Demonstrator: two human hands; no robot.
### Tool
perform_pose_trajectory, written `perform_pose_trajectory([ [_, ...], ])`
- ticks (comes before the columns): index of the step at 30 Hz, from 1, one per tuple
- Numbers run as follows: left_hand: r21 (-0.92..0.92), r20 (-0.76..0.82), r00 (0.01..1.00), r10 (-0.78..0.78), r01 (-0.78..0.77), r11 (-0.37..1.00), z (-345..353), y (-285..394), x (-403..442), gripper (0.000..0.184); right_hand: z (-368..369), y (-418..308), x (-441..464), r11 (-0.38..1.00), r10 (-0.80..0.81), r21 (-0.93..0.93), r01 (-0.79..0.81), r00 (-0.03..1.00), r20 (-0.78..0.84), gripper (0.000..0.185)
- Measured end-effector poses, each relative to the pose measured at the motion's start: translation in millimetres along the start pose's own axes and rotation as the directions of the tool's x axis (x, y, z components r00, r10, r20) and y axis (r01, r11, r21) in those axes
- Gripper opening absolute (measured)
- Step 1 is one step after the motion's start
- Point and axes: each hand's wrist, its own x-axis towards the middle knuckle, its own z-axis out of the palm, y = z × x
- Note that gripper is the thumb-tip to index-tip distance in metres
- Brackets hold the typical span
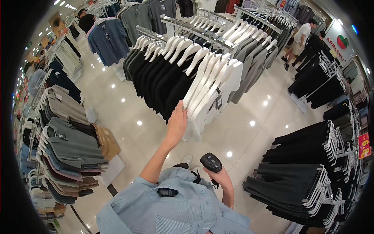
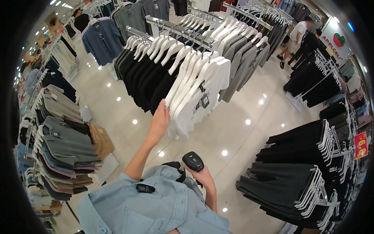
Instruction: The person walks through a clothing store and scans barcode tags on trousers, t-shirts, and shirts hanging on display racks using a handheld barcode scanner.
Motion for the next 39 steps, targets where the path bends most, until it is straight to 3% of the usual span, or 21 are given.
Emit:
perform_pose_trajectory([
  [5, -0.029, 0.023, 1.000, -0.010, 0.011, 1.000, 0.5, 4.5, -10.8, 0.045, -7.6, 15.2, -8.4, 0.999, 0.002, 0.050, -0.001, 1.000, -0.012, 0.025],
  [7, -0.011, 0.163, 0.980, -0.117, 0.121, 0.993, -3.4, 8.0, -17.6, 0.045, -10.8, 21.0, -9.8, 0.995, 0.012, 0.095, -0.011, 1.000, -0.008, 0.025],
  [11, 0.020, 0.158, 0.981, -0.109, 0.107, 0.994, 6.4, -1.0, -39.0, 0.045, -12.7, 25.3, -15.4, 0.992, 0.005, 0.128, -0.004, 1.000, -0.007, 0.025],
  [13, 0.060, 0.236, 0.957, -0.167, 0.157, 0.986, 10.0, -6.9, -47.0, 0.042, -14.7, 36.0, -14.6, 0.994, 0.013, 0.107, -0.012, 1.000, -0.010, 0.025],
  [19, 0.196, 0.155, 0.987, -0.047, 0.016, 0.981, 2.0, -9.1, -50.4, 0.034, -22.4, 34.8, -17.8, 0.993, -0.019, 0.115, 0.020, 1.000, -0.007, 0.025],
  [29, 0.277, 0.170, 0.984, -0.051, 0.002, 0.961, -20.6, 12.5, -52.5, 0.021, -18.3, 33.4, -8.4, 0.974, -0.054, 0.224, 0.047, 0.998, 0.029, 0.022],
  [31, 0.157, 0.119, 0.988, 0.094, -0.113, 0.981, -21.8, 9.8, -54.9, 0.017, -14.3, 31.0, -8.4, 0.979, -0.047, 0.200, 0.035, 0.997, 0.053, 0.022],
  [39, 0.181, 0.162, 0.987, -0.003, -0.026, 0.983, -39.9, -5.8, -62.4, 0.017, -1.8, 15.7, -3.8, 0.983, -0.060, 0.178, 0.049, 0.997, 0.057, 0.020],
])
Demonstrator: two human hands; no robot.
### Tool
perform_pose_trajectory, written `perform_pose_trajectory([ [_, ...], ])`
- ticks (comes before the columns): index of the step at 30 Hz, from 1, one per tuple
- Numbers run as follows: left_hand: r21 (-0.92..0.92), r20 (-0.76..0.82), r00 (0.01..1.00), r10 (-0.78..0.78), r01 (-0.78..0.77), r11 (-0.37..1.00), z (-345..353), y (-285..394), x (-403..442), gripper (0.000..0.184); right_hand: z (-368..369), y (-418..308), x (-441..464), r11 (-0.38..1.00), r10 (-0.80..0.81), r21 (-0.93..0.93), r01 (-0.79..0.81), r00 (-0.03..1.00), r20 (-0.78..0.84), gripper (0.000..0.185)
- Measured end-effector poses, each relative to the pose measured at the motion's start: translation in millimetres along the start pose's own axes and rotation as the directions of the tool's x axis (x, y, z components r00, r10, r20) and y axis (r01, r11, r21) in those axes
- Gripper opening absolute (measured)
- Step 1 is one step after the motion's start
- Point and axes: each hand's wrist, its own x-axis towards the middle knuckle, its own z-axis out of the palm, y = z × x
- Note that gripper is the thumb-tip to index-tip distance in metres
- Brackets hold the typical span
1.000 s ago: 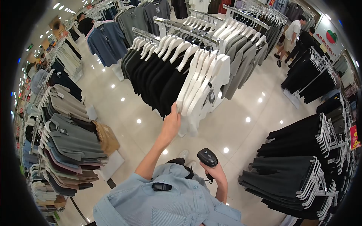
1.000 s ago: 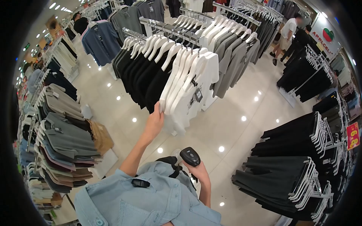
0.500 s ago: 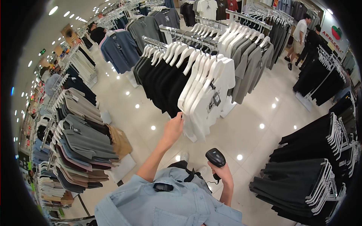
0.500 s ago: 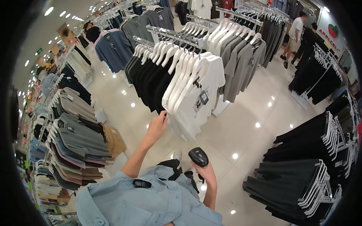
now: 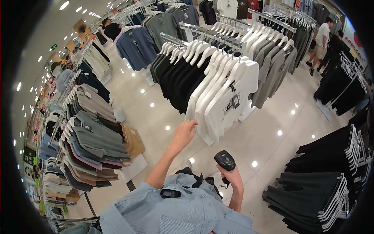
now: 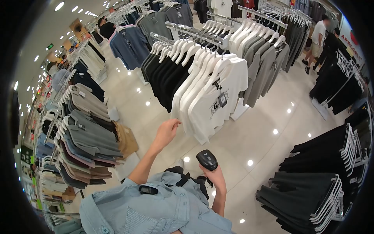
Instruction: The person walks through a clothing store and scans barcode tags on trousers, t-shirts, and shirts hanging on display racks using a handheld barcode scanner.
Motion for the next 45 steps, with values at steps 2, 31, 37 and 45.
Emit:
perform_pose_trajectory([
  [2, -0.019, -0.026, 1.000, 0.001, -0.001, 1.000, -2.1, -6.3, -1.3, 0.018, 1.6, -0.9, 2.2, 1.000, 0.001, -0.007, -0.001, 1.000, 0.012, 0.020],
  [31, -0.012, 0.581, 0.813, -0.030, 0.046, 0.999, -42.1, -205.5, -44.8, 0.037, 192.1, -0.4, 21.9, 0.970, -0.020, -0.243, 0.007, 0.999, -0.051, 0.033],
  [37, 0.043, 0.635, 0.765, -0.110, 0.106, 0.993, -81.9, -229.4, -37.4, 0.038, 233.7, -16.7, 33.2, 0.934, 0.146, -0.326, -0.147, 0.989, -0.029, 0.035],
  [45, 0.028, 0.595, 0.793, -0.131, 0.143, 0.989, -118.1, -289.9, -59.6, 0.040, 302.6, -8.7, 45.6, 0.947, 0.007, -0.321, 0.002, 1.000, 0.027, 0.030],
])
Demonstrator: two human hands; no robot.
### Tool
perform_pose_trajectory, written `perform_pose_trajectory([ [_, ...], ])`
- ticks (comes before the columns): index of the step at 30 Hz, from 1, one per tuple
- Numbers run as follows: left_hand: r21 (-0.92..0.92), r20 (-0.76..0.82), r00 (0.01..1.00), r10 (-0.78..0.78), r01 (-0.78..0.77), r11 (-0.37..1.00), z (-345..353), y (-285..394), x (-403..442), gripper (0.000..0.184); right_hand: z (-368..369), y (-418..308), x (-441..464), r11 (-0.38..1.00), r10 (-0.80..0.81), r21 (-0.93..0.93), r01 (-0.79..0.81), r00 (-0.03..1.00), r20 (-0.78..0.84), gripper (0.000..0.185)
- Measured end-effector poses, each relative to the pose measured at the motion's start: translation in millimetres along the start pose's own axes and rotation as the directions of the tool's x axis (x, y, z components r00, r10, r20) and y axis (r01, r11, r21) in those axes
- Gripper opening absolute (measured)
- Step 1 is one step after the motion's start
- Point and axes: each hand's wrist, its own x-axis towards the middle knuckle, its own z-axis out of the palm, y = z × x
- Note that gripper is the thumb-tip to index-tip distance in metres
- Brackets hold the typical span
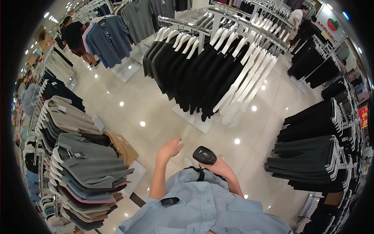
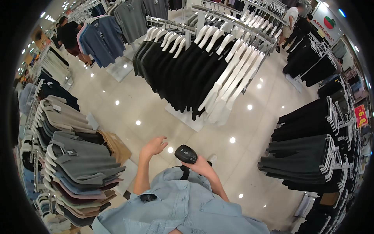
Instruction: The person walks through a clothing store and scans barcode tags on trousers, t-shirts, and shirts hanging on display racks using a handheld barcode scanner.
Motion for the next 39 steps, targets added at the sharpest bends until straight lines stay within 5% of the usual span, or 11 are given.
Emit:
perform_pose_trajectory([
  [18, -0.152, -0.032, 0.982, -0.187, 0.180, 0.972, -2.7, -67.8, -32.4, 0.044, 38.5, -29.7, 27.6, 0.992, -0.075, -0.087, 0.097, 0.972, 0.224, 0.035],
  [23, -0.114, -0.038, 0.960, -0.278, 0.273, 0.955, -8.9, -92.9, -50.8, 0.045, 58.2, -14.7, 60.7, 0.977, -0.198, -0.015, 0.213, 0.931, 0.307, 0.035],
  [30, -0.076, -0.047, 0.941, -0.335, 0.332, 0.940, -29.6, -98.6, -35.3, 0.046, 46.8, -52.9, 93.8, 0.981, -0.145, -0.049, 0.185, 0.887, 0.438, 0.035],
  [39, 0.004, 0.066, 0.957, -0.283, 0.283, 0.959, -82.2, -58.1, 56.1, 0.046, -5.8, -67.7, 139.1, 0.995, -0.094, 0.013, 0.095, 0.942, 0.323, 0.035],
])
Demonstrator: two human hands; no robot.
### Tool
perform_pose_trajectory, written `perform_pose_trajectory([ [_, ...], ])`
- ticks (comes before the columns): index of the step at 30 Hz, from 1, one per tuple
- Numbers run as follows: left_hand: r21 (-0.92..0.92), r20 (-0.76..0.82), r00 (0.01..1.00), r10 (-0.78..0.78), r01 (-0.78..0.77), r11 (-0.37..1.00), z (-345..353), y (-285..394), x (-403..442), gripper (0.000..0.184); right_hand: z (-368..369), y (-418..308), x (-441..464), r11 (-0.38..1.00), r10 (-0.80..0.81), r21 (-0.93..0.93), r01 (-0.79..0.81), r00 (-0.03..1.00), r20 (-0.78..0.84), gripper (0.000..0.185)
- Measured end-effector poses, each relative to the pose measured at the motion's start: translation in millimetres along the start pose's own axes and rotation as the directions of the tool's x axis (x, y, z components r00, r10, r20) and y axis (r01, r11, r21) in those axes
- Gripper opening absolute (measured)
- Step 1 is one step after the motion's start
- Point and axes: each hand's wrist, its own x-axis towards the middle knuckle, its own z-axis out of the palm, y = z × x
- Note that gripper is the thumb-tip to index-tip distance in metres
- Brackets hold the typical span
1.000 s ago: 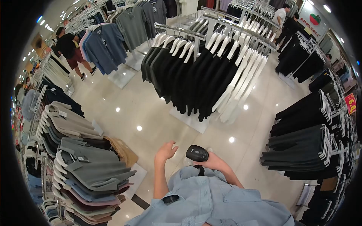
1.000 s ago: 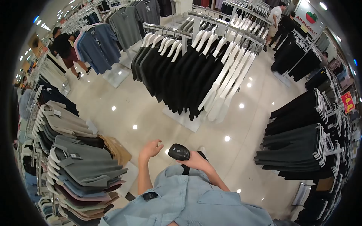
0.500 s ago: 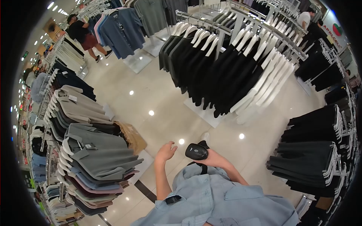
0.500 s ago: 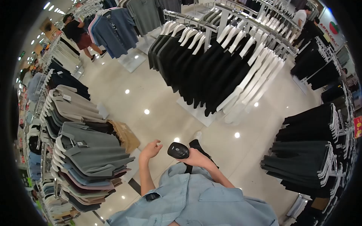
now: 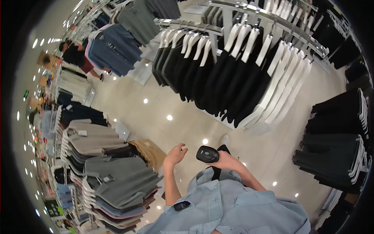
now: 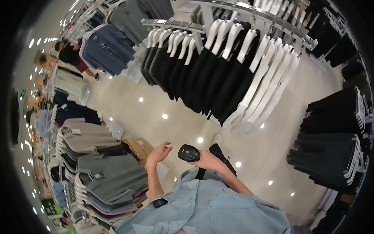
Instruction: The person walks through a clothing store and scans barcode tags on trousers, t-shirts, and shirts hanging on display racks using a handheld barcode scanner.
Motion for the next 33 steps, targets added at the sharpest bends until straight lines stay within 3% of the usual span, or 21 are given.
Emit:
perform_pose_trajectory([
  [8, 0.009, -0.044, 0.972, 0.233, -0.233, 0.973, -67.0, 106.9, 67.0, 0.041, -49.8, 12.5, 29.0, 0.989, -0.059, 0.120, 0.083, 0.979, -0.195, 0.036],
  [10, -0.076, -0.151, 0.935, 0.321, -0.335, 0.939, -80.7, 134.2, 72.2, 0.038, -64.5, -3.2, 29.4, 0.996, 0.005, 0.088, 0.011, 0.985, -0.173, 0.034],
  [13, -0.131, -0.233, 0.904, 0.359, -0.394, 0.910, -94.0, 164.4, 73.4, 0.038, -75.8, -7.6, 39.1, 0.995, -0.042, 0.083, 0.057, 0.984, -0.174, 0.032],
  [20, -0.249, -0.292, 0.889, 0.353, -0.427, 0.869, -101.9, 196.7, 77.1, 0.037, -97.9, -33.1, 45.2, 0.996, -0.019, 0.083, 0.034, 0.983, -0.180, 0.038],
  [22, -0.245, -0.331, 0.858, 0.393, -0.480, 0.843, -101.6, 200.4, 78.6, 0.037, -94.6, -26.3, 54.4, 0.991, -0.073, 0.096, 0.094, 0.977, -0.201, 0.037],
  [24, -0.257, -0.311, 0.874, 0.375, -0.457, 0.852, -103.3, 204.9, 79.0, 0.037, -94.0, -32.1, 54.3, 0.994, 0.007, 0.108, 0.012, 0.985, -0.170, 0.037],
  [26, -0.270, -0.290, 0.883, 0.368, -0.444, 0.854, -105.7, 208.0, 83.5, 0.038, -91.5, -28.3, 60.1, 0.986, -0.080, 0.123, 0.109, 0.973, -0.219, 0.037],
  [33, -0.245, -0.220, 0.852, 0.474, -0.519, 0.819, -116.2, 217.2, 120.8, 0.044, -95.8, -36.5, 74.7, 0.978, -0.128, 0.134, 0.159, 0.968, -0.217, 0.039],
])
